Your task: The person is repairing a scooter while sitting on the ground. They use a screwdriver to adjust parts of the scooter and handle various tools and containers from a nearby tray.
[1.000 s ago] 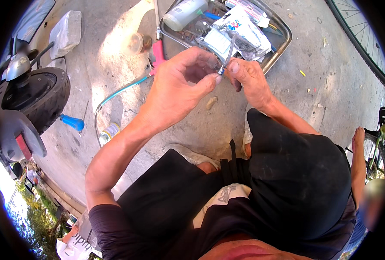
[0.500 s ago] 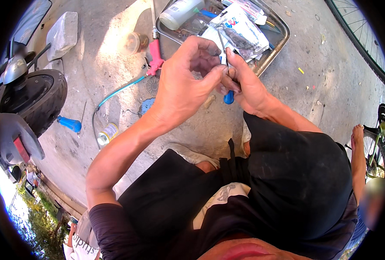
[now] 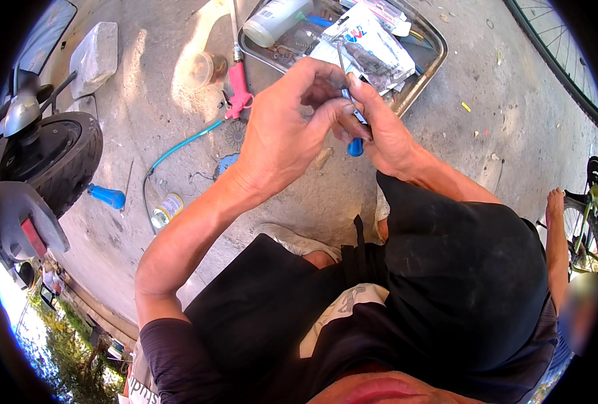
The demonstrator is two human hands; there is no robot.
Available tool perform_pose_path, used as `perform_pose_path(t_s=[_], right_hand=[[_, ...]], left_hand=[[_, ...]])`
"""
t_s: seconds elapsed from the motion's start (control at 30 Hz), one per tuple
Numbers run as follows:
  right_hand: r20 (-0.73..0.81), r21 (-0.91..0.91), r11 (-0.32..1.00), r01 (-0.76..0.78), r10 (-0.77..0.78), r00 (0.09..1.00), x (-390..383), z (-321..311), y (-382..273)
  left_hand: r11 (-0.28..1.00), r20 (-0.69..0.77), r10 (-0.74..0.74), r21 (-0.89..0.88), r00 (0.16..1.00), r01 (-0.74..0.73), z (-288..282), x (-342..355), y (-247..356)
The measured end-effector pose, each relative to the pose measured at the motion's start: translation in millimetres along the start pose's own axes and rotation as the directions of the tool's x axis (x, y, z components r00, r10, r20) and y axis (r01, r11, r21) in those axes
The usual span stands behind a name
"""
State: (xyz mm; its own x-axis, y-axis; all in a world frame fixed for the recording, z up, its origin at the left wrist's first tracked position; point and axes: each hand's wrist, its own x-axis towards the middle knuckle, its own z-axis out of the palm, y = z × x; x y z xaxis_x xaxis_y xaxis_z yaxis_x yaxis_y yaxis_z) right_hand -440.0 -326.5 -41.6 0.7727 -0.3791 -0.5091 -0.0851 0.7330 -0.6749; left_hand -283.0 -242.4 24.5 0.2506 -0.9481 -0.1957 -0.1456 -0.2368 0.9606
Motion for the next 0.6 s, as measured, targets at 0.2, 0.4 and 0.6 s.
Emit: perform_pose_path(t_s=[0.2, 0.4, 0.6], right_hand=[[0.002, -0.047, 0.999, 0.026, -0.026, 1.0, -0.3, -2.8, -0.3], [-0.028, -0.101, 0.992, 0.08, -0.083, 0.996, 0.4, -4.4, 5.8], [-0.246, -0.007, 1.0, 0.016, -0.017, 0.969, 5.3, 2.2, -2.0]], left_hand=[[0.984, -0.035, -0.043, -0.177, 0.998, 0.036, 1.4, 1.1, -6.9], [0.973, 0.027, -0.072, -0.216, 0.997, 0.077, -1.5, 2.4, -2.1], [0.999, 0.022, -0.01, -0.035, 1.0, 0.011, -0.3, -0.9, 0.2]])
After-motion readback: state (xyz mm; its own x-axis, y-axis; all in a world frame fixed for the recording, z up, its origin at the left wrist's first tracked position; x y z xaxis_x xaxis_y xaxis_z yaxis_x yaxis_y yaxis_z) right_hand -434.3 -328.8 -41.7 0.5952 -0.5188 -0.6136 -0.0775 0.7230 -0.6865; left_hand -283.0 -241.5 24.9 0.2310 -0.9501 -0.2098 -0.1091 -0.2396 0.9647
